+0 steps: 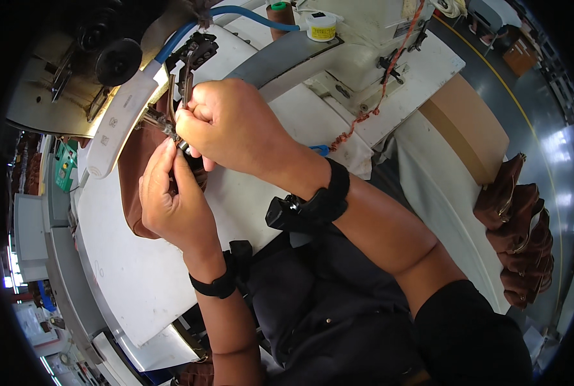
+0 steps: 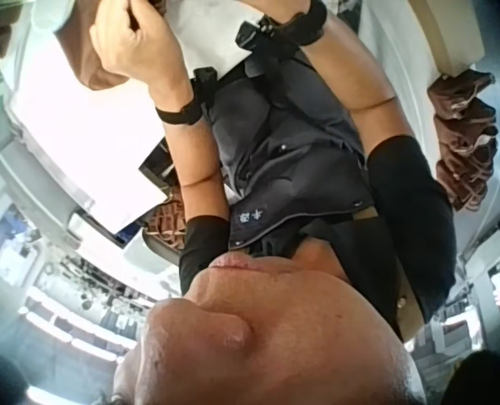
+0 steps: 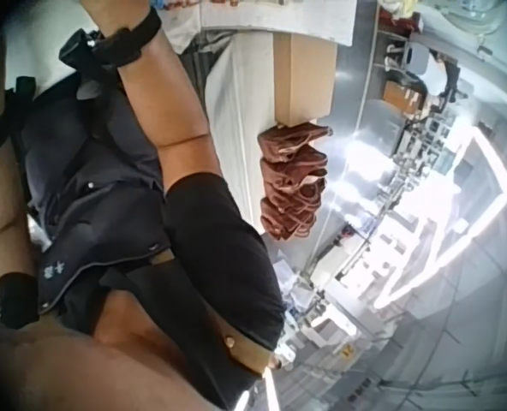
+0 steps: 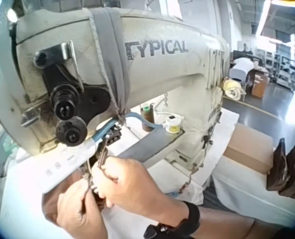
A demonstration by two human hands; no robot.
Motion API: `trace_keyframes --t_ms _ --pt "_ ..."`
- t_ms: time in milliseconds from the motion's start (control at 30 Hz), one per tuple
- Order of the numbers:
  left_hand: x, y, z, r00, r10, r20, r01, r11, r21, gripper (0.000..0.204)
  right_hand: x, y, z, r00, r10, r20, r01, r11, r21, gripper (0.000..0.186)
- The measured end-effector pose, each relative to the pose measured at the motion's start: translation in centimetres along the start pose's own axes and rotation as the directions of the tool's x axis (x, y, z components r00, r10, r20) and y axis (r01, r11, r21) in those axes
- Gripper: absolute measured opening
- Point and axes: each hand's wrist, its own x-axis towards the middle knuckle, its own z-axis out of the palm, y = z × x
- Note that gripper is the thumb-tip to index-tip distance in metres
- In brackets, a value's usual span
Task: Using an industrial sewing machine to assemble leather bag components, including sewing near the zipper and attaching hardware.
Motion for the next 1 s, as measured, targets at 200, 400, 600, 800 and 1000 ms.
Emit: trace_keyframes --t_ms 200,400,600,800,1000 --pt "0.2 0.1 -0.3 0.999 -0.025 0.023 0.026 1.0 -0.01 0.016 0.0 0.2 0.3 0.999 -0.034 -0.017 0.033 0.999 -0.015 0.02" --pt "0.8 -0.8 -0.6 0.998 0.025 0.059 -0.022 0.998 -0.055 0.018 0.0 -0.3 0.2 1.0 0.007 -0.029 -0.008 0.999 -0.052 0.02" --pt "0.9 -1.0 -0.6 0.998 -0.001 0.07 0.005 0.998 -0.058 0.015 0.2 0.2 0.1 0.999 -0.035 0.011 0.035 0.999 -0.009 0.022" --pt "2.3 -2.0 -1.9 0.982 0.106 0.154 -0.096 0.993 -0.075 0.013 -0.2 -0.1 -0.2 1.0 -0.019 0.013 0.018 1.0 0.006 0.023" --pt "4.4 -2.5 -3.2 0.922 0.214 0.322 -0.19 0.976 -0.105 0.016 0.1 0.2 -0.2 0.999 -0.041 0.022 0.042 0.998 -0.046 0.025"
